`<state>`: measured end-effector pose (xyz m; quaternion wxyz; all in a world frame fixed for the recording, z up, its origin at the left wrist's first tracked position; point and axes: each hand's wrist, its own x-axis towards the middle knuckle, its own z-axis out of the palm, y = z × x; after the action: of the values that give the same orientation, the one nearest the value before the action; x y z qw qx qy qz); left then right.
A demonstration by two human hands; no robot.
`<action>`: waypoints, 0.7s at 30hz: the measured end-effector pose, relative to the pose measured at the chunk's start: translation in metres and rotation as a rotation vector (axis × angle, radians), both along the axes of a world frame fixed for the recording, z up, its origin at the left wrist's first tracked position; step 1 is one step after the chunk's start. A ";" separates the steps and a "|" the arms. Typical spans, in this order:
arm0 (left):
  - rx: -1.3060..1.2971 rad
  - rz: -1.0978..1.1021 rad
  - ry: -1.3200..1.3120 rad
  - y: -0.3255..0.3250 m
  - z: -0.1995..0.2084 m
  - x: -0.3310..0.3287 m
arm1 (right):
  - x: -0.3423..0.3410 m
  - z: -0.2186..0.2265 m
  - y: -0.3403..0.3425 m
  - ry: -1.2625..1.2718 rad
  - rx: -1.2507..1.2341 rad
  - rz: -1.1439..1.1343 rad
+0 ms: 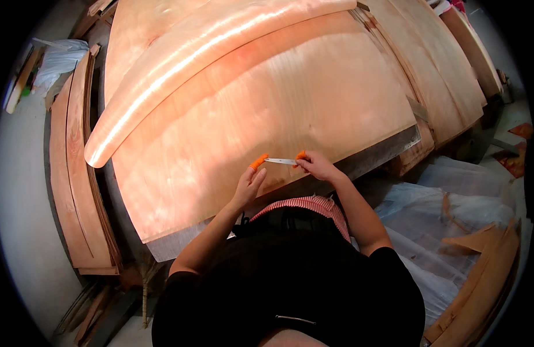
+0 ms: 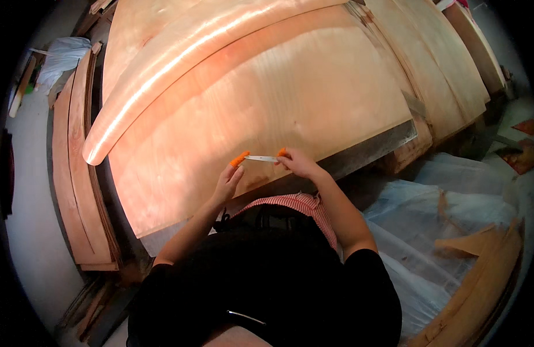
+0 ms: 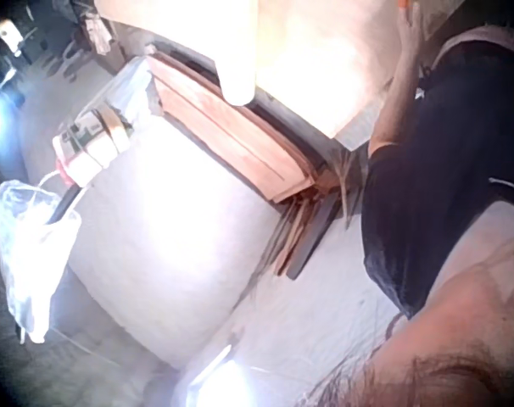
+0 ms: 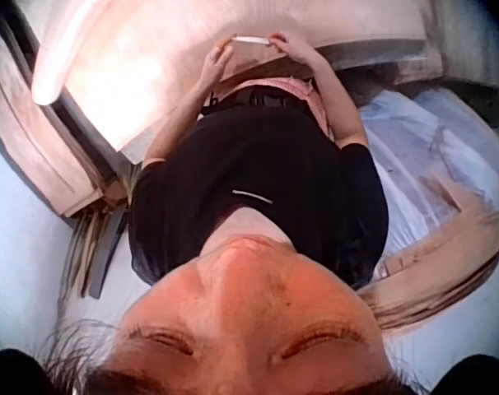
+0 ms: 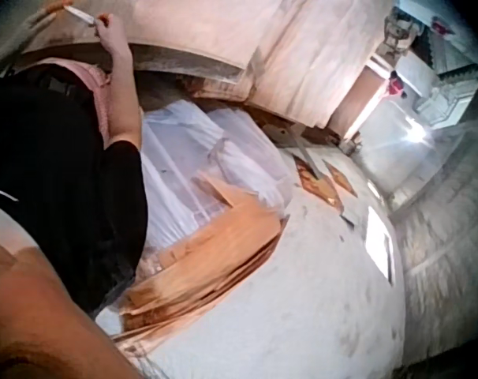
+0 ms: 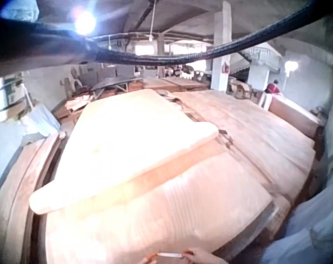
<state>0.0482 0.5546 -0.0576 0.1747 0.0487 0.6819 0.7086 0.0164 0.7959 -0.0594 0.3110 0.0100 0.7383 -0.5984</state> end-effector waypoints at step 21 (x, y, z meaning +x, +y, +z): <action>-1.169 -0.132 0.664 0.044 -0.034 -0.037 | -0.090 -0.054 -0.010 0.308 0.478 0.169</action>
<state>0.0117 0.5981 -0.0916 -0.0039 0.2030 0.9662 0.1586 -0.0734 0.7864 -0.1133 0.2329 -0.0696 0.8951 -0.3739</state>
